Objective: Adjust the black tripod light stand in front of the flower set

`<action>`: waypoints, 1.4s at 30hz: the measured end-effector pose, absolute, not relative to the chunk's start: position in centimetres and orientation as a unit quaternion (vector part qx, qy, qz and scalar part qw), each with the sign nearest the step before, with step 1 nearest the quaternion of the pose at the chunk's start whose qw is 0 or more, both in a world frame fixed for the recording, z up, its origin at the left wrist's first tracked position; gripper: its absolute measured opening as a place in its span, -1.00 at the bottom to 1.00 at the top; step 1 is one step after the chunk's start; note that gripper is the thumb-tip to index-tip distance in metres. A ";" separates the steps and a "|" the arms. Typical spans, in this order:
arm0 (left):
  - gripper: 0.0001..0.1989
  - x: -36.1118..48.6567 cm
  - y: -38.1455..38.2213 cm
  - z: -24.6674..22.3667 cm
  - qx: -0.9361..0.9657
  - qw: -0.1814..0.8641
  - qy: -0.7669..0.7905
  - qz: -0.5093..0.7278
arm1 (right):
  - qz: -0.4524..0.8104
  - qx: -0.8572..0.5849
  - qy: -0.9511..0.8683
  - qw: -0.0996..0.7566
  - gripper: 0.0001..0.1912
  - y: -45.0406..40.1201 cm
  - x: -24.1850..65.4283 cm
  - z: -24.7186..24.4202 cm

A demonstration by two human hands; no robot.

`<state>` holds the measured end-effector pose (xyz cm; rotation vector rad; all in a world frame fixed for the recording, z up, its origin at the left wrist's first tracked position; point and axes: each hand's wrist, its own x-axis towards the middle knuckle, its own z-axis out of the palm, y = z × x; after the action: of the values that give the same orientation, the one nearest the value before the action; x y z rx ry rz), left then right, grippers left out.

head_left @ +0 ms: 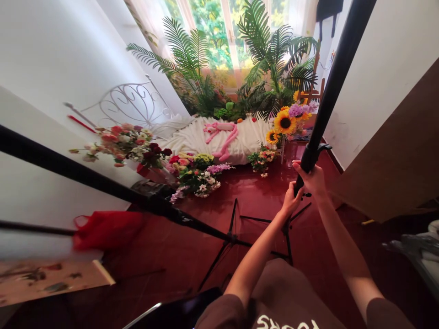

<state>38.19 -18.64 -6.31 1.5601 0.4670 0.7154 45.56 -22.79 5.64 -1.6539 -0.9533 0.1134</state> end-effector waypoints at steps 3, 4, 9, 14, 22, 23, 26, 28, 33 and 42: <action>-0.69 38.3 -18.7 -6.5 0.687 0.618 0.196 0.329 | 0.048 -0.721 -0.378 0.578 -0.48 -22.6 45.4 6.4; -0.70 38.4 -18.7 -6.5 0.690 0.609 0.196 0.338 | 0.047 -0.724 -0.378 0.576 -0.48 -22.6 45.3 6.4; -0.74 38.6 -18.8 -6.5 0.694 0.594 0.207 0.351 | 0.064 -0.711 -0.414 0.565 -0.56 -23.7 45.6 6.3; -0.72 38.7 -18.7 -6.7 0.696 0.593 0.198 0.352 | 0.182 -0.664 -0.448 0.570 -0.53 -27.6 47.8 3.0; -0.71 39.1 -18.7 -7.2 0.683 0.610 0.184 0.358 | 0.204 -0.726 -0.352 0.554 -0.63 -30.5 47.8 -4.9; -0.70 39.1 -18.7 -7.3 0.682 0.609 0.184 0.360 | 0.196 -0.724 -0.346 0.564 -0.61 -30.3 47.6 -5.1; -0.70 39.2 -18.7 -7.3 0.684 0.601 0.190 0.367 | 0.195 -0.716 -0.330 0.583 -0.54 -30.0 47.2 -5.0; -0.70 39.3 -18.7 -7.3 0.688 0.596 0.190 0.368 | 0.196 -0.721 -0.329 0.577 -0.55 -29.8 47.1 -4.7; -0.69 39.3 -18.8 -7.3 0.699 0.580 0.185 0.375 | 0.222 -0.730 -0.282 0.581 -0.68 -29.0 47.6 -4.6; -0.72 39.2 -19.1 -6.7 0.685 0.606 0.166 0.368 | 0.578 -0.432 0.024 0.692 -0.80 -27.8 50.2 -6.6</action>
<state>39.16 -19.11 -6.69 1.5848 0.3842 0.8503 50.23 -27.80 -6.65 -0.9654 0.0531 1.2910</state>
